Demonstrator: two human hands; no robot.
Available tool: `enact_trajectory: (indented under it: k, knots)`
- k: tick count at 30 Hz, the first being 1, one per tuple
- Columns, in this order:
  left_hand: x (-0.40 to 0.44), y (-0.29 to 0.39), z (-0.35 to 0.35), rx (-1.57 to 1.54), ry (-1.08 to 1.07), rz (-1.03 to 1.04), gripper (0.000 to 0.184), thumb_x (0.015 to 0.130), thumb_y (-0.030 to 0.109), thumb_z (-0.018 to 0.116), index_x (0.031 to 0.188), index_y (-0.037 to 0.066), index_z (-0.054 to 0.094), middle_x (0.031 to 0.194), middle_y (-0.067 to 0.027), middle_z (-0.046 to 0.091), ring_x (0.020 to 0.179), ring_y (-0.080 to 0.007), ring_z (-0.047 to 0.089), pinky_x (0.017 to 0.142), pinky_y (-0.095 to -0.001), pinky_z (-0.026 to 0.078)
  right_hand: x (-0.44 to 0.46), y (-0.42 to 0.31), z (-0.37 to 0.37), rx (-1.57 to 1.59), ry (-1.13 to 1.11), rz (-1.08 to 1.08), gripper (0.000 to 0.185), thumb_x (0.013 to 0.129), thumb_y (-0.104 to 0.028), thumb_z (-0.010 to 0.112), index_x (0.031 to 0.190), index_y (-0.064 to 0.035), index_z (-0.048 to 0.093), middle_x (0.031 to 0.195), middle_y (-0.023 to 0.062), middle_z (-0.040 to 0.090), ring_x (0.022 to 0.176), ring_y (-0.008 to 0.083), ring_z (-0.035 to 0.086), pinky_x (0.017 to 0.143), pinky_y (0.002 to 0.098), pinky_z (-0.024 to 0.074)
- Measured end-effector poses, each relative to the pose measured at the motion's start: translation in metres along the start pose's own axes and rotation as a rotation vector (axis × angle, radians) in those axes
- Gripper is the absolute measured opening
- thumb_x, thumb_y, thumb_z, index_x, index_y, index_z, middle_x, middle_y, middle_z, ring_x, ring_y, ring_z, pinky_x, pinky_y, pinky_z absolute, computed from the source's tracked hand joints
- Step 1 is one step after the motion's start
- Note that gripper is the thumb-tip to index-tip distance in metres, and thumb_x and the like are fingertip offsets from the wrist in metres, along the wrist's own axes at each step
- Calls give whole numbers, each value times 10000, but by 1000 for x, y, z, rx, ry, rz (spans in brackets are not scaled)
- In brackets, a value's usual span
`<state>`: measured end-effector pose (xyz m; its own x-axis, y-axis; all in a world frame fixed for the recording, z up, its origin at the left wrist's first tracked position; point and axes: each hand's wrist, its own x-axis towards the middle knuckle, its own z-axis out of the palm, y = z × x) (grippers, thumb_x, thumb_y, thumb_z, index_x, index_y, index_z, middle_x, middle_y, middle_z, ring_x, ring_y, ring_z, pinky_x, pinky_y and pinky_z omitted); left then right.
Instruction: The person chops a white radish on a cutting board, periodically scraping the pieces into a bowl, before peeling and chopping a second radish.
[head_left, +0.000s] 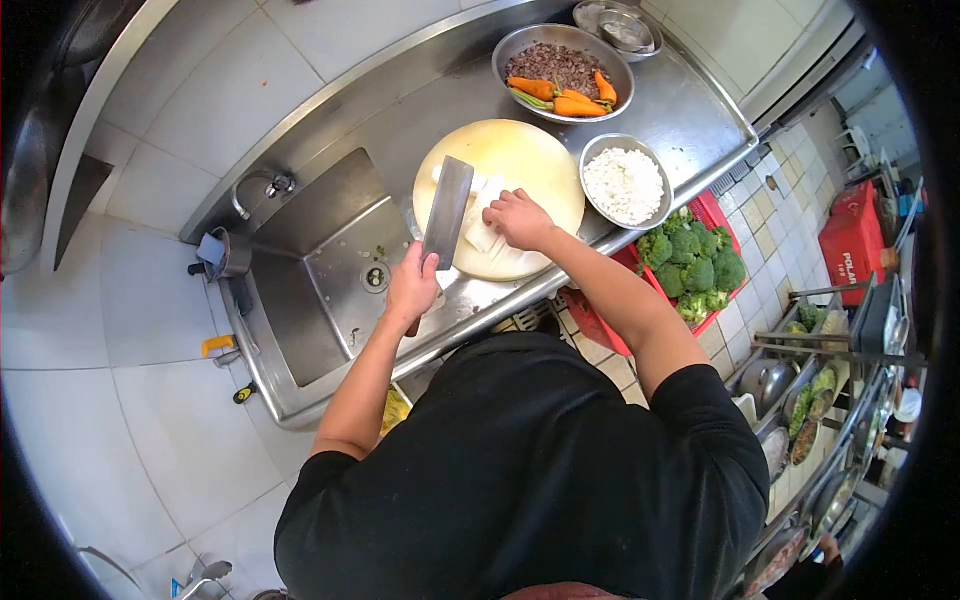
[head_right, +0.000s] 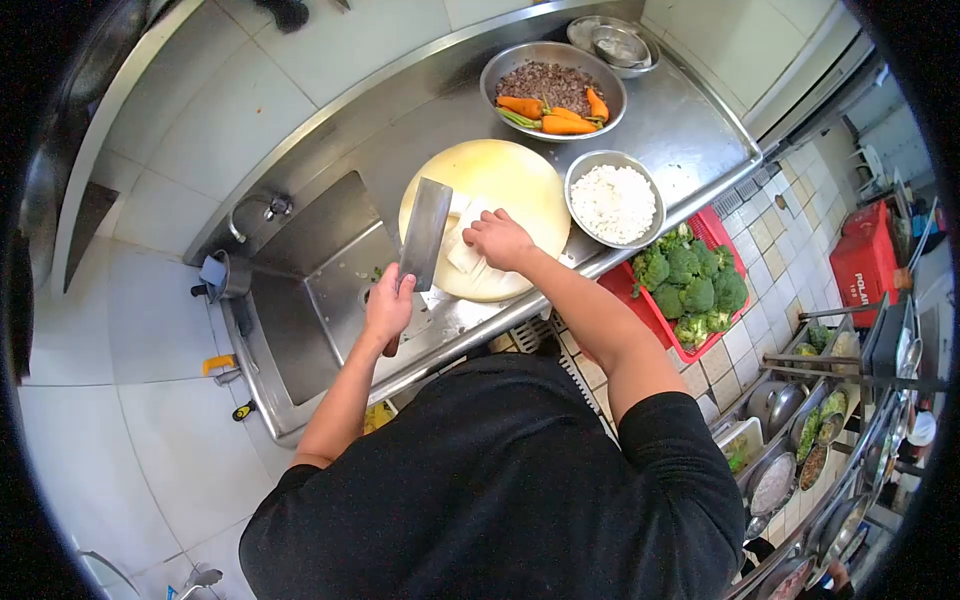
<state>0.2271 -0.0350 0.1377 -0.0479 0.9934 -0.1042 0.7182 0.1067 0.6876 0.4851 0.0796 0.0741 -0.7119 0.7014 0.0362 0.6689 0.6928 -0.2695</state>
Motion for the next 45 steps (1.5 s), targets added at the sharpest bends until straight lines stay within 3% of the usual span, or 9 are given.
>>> enact_trajectory:
  k: [6, 9, 18, 28, 31, 34, 37, 40, 45]
  knots:
    - [-2, -3, -2, -22, -15, -9, 274, 1038, 280, 597, 1185, 49, 576, 954, -296, 717, 930, -533, 677, 780, -589, 510, -17, 6, -16, 5, -8, -19, 180, 895, -108, 634, 1061, -164, 673, 1048, 22, 684, 1093, 245, 604, 986, 407, 438]
    - [-3, -8, 3, -37, 0, 10, 260, 1038, 274, 598, 1151, 42, 575, 949, -295, 713, 929, -531, 675, 772, -579, 511, -13, 9, -12, 70, 153, -47, 242, 874, -82, 639, 1094, -165, 696, 1063, 19, 694, 1121, 240, 604, 1000, 407, 442]
    - [-9, -9, 7, -50, -40, -12, 321, 1033, 257, 613, 1211, -11, 608, 977, -292, 713, 918, -460, 711, 796, -487, 542, -5, 18, -3, -131, -75, -187, 203, 870, -112, 661, 1063, -157, 704, 1059, 21, 697, 1136, 232, 597, 1029, 398, 439]
    - [-18, -2, 5, -84, 19, -30, 312, 1048, 258, 593, 1220, -1, 610, 977, -268, 725, 891, -423, 716, 785, -452, 541, -27, 23, -31, 339, 404, 64, 119, 816, -110, 780, 891, -133, 691, 974, 12, 712, 1010, 266, 635, 923, 406, 493]
    - [-20, 4, 11, -112, -145, -151, 337, 1055, 280, 587, 1261, 14, 597, 1030, -272, 726, 973, -444, 712, 838, -467, 544, -45, 33, -45, 461, 658, 177, 168, 779, -27, 814, 883, -88, 697, 992, 52, 729, 969, 292, 671, 874, 395, 543]
    - [-23, 0, 44, -8, -299, -72, 360, 1057, 301, 583, 1295, 32, 579, 1063, -277, 721, 1029, -460, 701, 870, -495, 541, -70, 37, -56, 443, 756, 243, 165, 780, -16, 808, 887, -73, 697, 999, 67, 728, 995, 286, 679, 887, 394, 549]
    - [-25, 13, 71, -23, -476, -41, 343, 1058, 308, 573, 1281, 47, 569, 1110, -304, 709, 1064, -491, 678, 893, -530, 532, -87, 23, -44, 368, 746, 222, 174, 759, -1, 816, 865, -77, 700, 1015, 66, 726, 1001, 270, 688, 857, 370, 565]
    - [-18, 11, 84, 30, -413, -10, 303, 1071, 318, 523, 1215, 53, 553, 1009, -331, 705, 1001, -536, 668, 881, -582, 521, -98, 4, -17, 324, 741, 134, 196, 725, 1, 821, 860, -100, 720, 1039, 45, 724, 986, 264, 688, 826, 366, 583]
    - [7, 30, 54, 298, -423, -2, 272, 1063, 253, 499, 1236, 44, 503, 972, -342, 706, 939, -541, 683, 855, -621, 530, -110, -9, 47, 295, 438, 159, 112, 867, -57, 689, 955, -98, 746, 1134, 59, 702, 1157, 273, 619, 961, 385, 548]
